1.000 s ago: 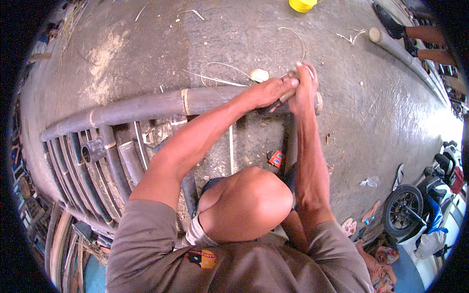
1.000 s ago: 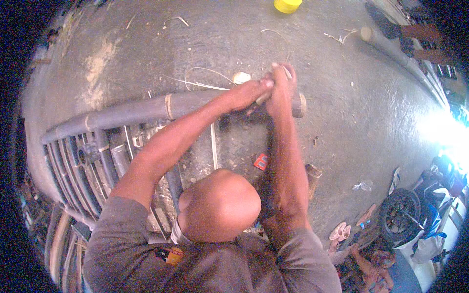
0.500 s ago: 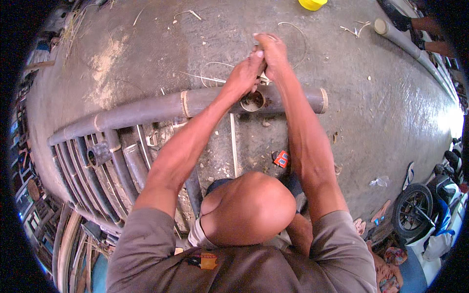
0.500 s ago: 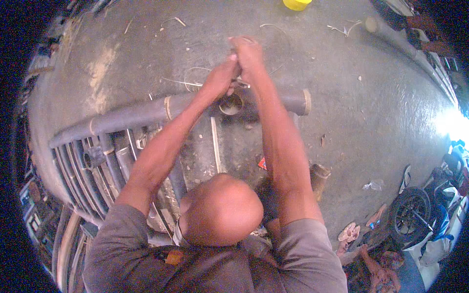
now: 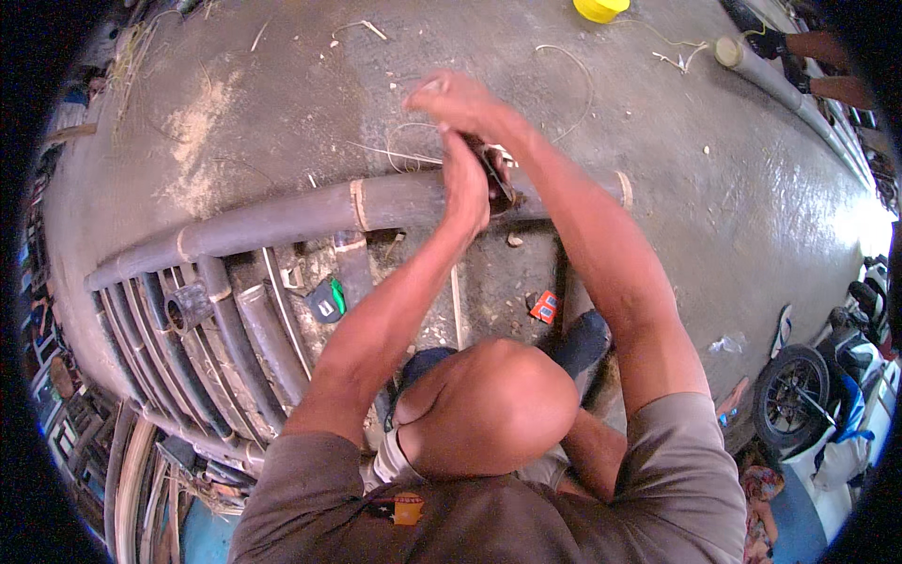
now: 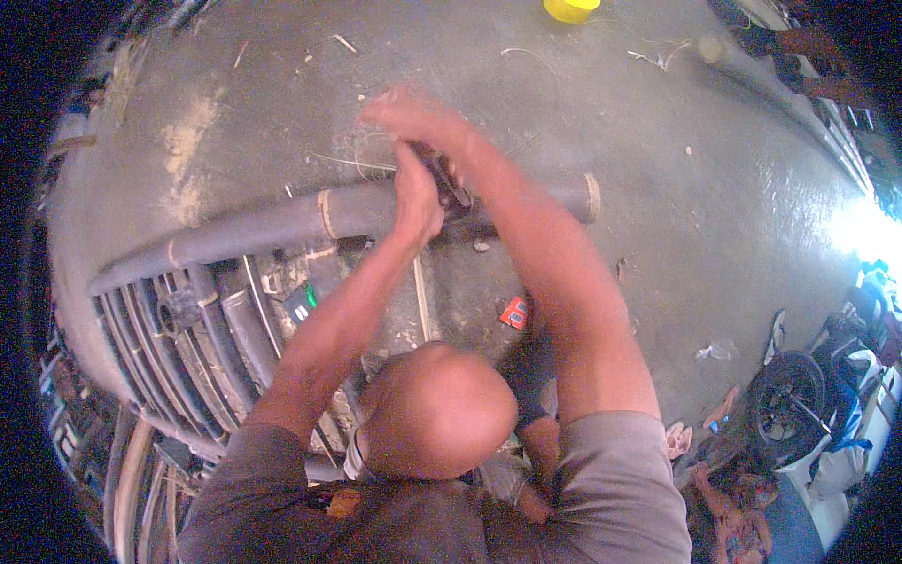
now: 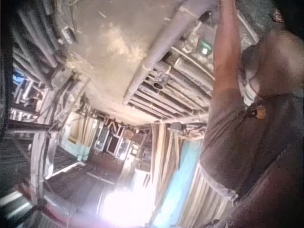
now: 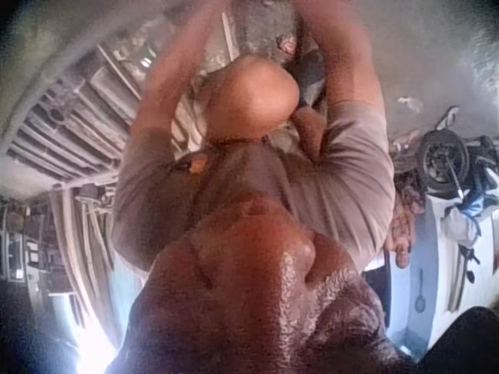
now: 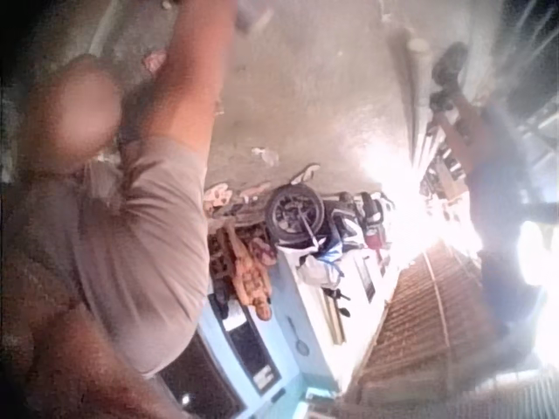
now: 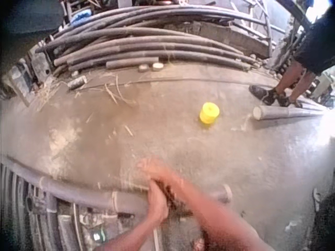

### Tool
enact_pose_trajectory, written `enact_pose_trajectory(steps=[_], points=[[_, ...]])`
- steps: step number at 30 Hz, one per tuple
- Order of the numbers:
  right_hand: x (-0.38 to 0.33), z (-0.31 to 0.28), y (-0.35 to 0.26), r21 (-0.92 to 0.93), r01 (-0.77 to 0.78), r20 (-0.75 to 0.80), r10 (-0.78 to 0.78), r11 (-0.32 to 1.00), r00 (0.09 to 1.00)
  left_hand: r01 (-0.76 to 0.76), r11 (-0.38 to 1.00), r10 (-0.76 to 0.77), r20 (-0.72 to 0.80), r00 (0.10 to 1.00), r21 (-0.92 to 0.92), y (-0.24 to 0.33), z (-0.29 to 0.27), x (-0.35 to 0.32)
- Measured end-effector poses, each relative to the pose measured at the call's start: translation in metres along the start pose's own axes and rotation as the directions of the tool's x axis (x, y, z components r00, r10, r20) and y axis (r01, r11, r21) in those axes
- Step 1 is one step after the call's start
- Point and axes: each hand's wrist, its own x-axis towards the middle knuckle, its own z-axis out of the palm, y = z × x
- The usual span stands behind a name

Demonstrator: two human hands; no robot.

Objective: The person sits on the floor and assembles a bamboo frame by inserting cylindrical bamboo pieces into a jointed structure. They repeatedly tap the pieces with a wooden mallet to secure them, adjust the alignment, and fit additional segments into place.

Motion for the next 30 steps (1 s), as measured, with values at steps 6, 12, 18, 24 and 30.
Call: enact_pose_trajectory(steps=[6, 12, 18, 24, 30], points=[[-0.020, -0.016, 0.067, 0.240, 0.116, -0.601, 0.054, 0.964, 0.798, 0.071, 0.854, -0.264, 0.311, 0.913, 0.516, 0.017, 0.009, 0.018], [-0.100, -0.010, 0.093, 0.443, 0.270, -0.873, 0.343, 0.855, 0.348, -0.300, 0.555, -0.417, 0.572, 0.706, 0.776, 0.006, 0.015, 0.022], [-0.125, 0.010, 0.122, 0.530, 0.340, -0.844, 0.443, 0.777, 0.302, -0.309, 0.519, -0.608, 0.598, 0.522, 0.797, 0.012, 0.022, 0.028], [-0.034, -0.016, 0.069, 0.820, 0.254, -0.409, 0.214, 0.513, 0.887, -0.181, 0.647, -0.232, 0.417, 0.879, 0.741, 0.039, -0.004, 0.040], [0.008, 0.007, 0.028, 0.642, -0.089, 0.114, 0.020, 0.761, 0.993, -0.159, 0.826, 0.148, 0.063, 0.987, 0.541, 0.017, -0.021, -0.009]])
